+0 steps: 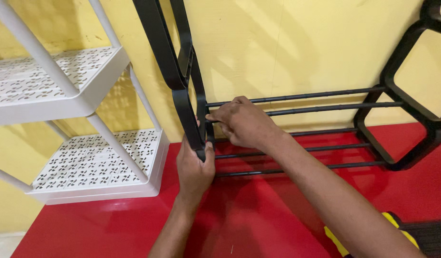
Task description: The person wipes black metal rods with a yellow cloth and inserts them into slots on a black metal rack frame. The rods are handled one at a time and placed horizontally across the frame.
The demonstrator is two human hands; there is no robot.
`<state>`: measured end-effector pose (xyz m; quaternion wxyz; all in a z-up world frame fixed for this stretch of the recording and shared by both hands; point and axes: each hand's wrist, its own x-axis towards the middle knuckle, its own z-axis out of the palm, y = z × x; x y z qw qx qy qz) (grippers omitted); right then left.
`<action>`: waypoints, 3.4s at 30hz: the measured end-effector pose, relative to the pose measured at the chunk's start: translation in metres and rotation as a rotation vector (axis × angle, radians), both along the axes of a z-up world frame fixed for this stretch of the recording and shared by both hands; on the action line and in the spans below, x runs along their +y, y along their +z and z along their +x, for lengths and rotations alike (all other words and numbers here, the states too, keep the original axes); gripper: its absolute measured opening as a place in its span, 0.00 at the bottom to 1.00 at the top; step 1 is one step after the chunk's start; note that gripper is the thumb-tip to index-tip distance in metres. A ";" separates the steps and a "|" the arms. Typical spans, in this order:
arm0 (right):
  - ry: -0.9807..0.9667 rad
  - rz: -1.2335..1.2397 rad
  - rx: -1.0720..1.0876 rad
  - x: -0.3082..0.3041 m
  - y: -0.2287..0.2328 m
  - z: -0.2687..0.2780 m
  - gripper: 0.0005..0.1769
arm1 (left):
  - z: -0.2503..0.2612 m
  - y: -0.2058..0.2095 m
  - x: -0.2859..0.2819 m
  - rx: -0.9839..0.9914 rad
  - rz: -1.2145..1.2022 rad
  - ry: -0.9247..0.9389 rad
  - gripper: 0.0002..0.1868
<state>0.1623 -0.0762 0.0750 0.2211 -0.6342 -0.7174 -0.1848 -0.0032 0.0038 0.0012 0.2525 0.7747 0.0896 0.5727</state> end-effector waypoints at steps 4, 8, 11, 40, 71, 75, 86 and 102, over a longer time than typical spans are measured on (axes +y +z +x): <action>-0.032 -0.029 0.025 -0.005 0.001 0.002 0.27 | 0.000 0.001 0.000 0.027 -0.046 -0.008 0.27; -0.093 -0.077 -0.001 -0.005 -0.002 0.002 0.33 | 0.000 0.001 0.001 0.038 -0.038 -0.015 0.27; -0.096 -0.052 -0.005 -0.005 -0.004 -0.001 0.30 | -0.001 0.001 0.002 0.067 -0.039 -0.009 0.26; -0.228 -0.260 0.298 -0.334 -0.050 -0.005 0.48 | 0.004 0.008 -0.094 -0.194 0.403 0.020 0.33; 0.129 1.229 1.927 -0.425 -0.108 0.110 0.19 | 0.096 -0.038 -0.248 0.493 0.607 -0.544 0.07; 0.083 1.155 1.915 -0.413 -0.114 0.108 0.20 | 0.098 -0.042 -0.242 0.503 0.577 -0.571 0.09; -0.091 0.987 1.822 -0.395 -0.115 0.089 0.15 | 0.093 -0.045 -0.241 0.570 0.508 -0.599 0.12; 0.190 1.020 1.590 -0.400 -0.094 0.061 0.22 | 0.087 -0.049 -0.222 0.325 -0.579 -0.860 0.04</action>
